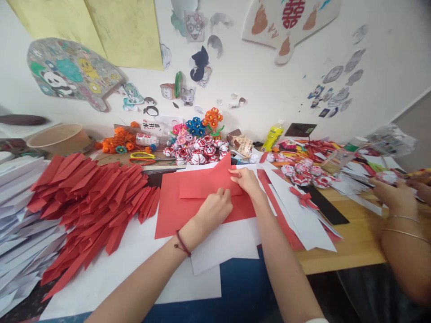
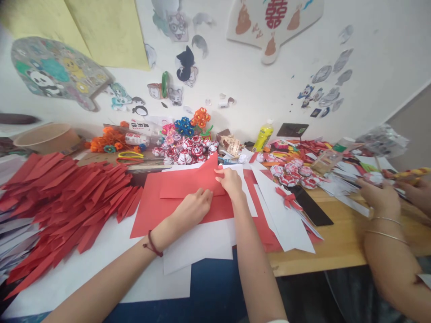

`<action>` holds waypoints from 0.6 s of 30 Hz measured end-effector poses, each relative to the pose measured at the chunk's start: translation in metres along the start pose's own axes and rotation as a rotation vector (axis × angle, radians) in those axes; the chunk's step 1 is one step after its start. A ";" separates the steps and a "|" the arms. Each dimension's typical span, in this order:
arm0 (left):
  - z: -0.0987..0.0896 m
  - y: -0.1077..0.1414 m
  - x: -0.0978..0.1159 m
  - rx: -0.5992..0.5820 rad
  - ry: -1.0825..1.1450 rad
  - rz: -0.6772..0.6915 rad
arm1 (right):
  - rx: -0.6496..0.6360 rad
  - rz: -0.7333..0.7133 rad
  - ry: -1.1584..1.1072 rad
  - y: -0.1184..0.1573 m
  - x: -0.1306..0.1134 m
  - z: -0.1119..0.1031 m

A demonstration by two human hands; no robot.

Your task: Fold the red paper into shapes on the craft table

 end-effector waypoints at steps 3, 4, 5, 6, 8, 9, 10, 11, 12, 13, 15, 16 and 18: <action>-0.002 0.002 -0.007 0.006 0.047 -0.019 | 0.006 -0.006 0.004 -0.001 0.000 0.000; -0.003 0.003 -0.010 0.020 0.065 -0.026 | 0.009 -0.007 0.005 -0.001 0.001 0.001; -0.005 0.005 -0.014 0.040 0.079 -0.036 | 0.011 -0.008 0.005 -0.001 0.001 0.001; -0.007 0.007 -0.020 0.061 0.090 -0.048 | 0.012 -0.007 0.006 -0.001 0.002 0.001; -0.009 0.013 -0.033 0.091 0.108 -0.089 | 0.010 0.001 0.004 -0.002 0.003 0.001; -0.008 0.016 -0.040 0.092 0.120 -0.115 | 0.009 0.007 0.003 -0.002 0.003 0.001; -0.007 0.020 -0.046 0.083 0.134 -0.139 | 0.007 0.012 0.001 -0.001 0.003 0.001; -0.006 0.023 -0.052 0.072 0.148 -0.158 | 0.006 0.015 -0.001 -0.001 0.003 0.001; -0.004 0.026 -0.056 0.060 0.162 -0.166 | 0.002 0.013 -0.002 0.000 0.002 0.001; -0.003 0.029 -0.059 0.049 0.173 -0.166 | -0.002 0.010 -0.002 0.000 0.001 0.000; 0.000 0.035 -0.061 0.028 0.197 -0.154 | -0.009 0.000 0.003 0.001 -0.001 0.000; 0.001 0.038 -0.060 0.018 0.208 -0.146 | -0.010 -0.003 0.009 0.002 -0.002 0.000; 0.003 0.041 -0.059 0.006 0.222 -0.131 | -0.007 -0.007 0.021 0.003 -0.003 -0.001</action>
Point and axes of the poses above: each hand's wrist, its own y-axis away from the middle knuckle, its own z-axis out of the palm, x = y × z, the point moved 10 cm from there along -y, towards the middle knuckle, and after that the axes turned 11 degrees about -x, right-handed, at the moved point
